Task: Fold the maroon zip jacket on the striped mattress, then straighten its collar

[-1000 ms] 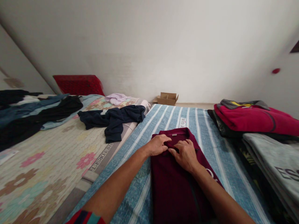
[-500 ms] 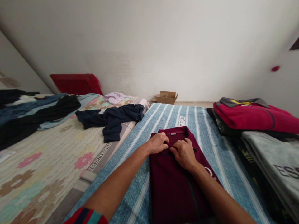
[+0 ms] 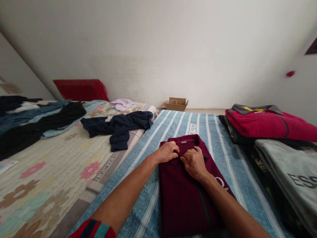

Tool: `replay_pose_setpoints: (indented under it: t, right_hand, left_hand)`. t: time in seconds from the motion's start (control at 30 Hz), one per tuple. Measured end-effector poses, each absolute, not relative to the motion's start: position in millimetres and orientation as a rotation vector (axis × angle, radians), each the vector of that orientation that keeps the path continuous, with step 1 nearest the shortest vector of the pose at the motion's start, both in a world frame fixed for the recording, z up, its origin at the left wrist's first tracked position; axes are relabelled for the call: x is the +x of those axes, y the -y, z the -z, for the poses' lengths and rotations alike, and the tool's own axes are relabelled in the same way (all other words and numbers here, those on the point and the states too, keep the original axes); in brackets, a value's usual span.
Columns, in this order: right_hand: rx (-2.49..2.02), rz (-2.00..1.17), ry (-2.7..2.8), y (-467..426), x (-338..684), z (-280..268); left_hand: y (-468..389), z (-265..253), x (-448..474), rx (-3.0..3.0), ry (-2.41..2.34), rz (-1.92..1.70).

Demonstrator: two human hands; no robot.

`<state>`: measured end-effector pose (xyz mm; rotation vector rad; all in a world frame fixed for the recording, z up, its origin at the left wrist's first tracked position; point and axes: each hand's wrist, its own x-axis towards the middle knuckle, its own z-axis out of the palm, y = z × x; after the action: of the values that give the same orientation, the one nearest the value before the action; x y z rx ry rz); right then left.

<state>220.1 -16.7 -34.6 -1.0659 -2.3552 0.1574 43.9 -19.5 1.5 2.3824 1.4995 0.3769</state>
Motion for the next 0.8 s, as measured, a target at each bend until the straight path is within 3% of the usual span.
replay_pose_setpoints:
  t: [0.23, 0.43, 0.63, 0.8]
  right_hand:
    - [-1.061, -0.082, 2.362, 18.6, 220.8, 36.0]
    - [-1.107, -0.067, 2.328, 23.9, 221.7, 31.2]
    - [-1.103, -0.129, 2.310, 24.8, 222.8, 29.1]
    - [-1.079, -0.179, 2.309, 23.0, 224.2, 30.8]
  left_hand:
    - [27.8, -1.4, 46.5, 2.252, -1.502, -0.508]
    - [54.4, 1.8, 47.8, 2.080, -1.481, -0.873]
    - [85.7, 20.1, 43.3, 1.915, -1.712, -1.216]
    - [98.4, 25.5, 46.6, 1.997, -1.802, -1.270]
